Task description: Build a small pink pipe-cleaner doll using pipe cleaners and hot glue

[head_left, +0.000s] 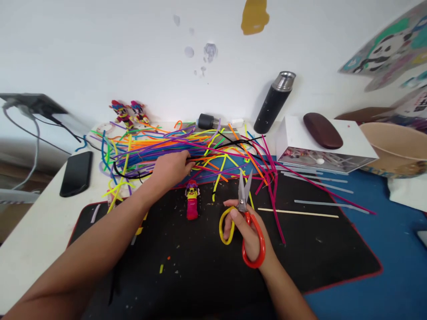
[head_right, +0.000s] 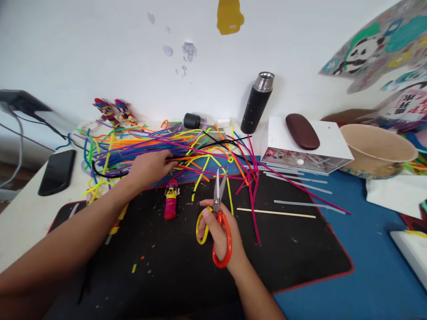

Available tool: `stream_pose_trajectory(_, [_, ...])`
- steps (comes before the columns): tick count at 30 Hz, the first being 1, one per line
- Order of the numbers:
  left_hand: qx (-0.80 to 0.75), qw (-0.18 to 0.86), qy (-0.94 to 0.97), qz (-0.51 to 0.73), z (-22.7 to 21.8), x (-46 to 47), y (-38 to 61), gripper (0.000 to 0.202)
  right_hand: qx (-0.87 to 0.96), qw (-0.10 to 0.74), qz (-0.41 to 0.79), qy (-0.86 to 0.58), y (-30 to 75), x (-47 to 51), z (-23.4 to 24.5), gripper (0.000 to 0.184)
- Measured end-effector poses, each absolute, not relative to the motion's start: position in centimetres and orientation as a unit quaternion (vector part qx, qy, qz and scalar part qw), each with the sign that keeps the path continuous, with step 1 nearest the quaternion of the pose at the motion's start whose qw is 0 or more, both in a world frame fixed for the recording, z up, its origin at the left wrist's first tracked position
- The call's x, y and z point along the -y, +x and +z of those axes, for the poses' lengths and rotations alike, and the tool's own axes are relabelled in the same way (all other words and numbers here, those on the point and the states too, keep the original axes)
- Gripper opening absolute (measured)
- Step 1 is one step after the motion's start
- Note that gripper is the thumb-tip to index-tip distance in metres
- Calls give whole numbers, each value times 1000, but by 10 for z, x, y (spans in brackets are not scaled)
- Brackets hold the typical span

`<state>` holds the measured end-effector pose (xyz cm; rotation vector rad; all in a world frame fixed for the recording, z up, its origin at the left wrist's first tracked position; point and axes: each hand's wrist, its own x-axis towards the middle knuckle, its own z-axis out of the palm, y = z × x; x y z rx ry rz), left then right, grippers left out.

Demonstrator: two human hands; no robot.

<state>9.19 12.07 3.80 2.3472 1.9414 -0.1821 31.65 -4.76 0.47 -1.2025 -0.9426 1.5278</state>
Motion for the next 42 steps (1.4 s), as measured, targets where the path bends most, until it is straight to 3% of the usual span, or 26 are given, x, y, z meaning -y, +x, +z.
stream_pose_trajectory(23, [-642, 170, 733, 146, 62, -144, 67, 42, 363, 461, 635, -502, 316, 51, 4, 55])
stream_pose_trajectory(33, [-547, 232, 796, 112, 55, -135, 100, 39, 363, 476, 642, -479, 315, 54, -6, 47])
stream_pose_trajectory(38, [-550, 147, 822, 26, 59, -137, 105, 33, 348, 488, 648, -470, 313, 55, -7, 46])
stream_pose_trajectory(42, [-584, 62, 809, 26, 73, -147, 124, 40, 343, 488, 649, -472, 312, 55, -7, 48])
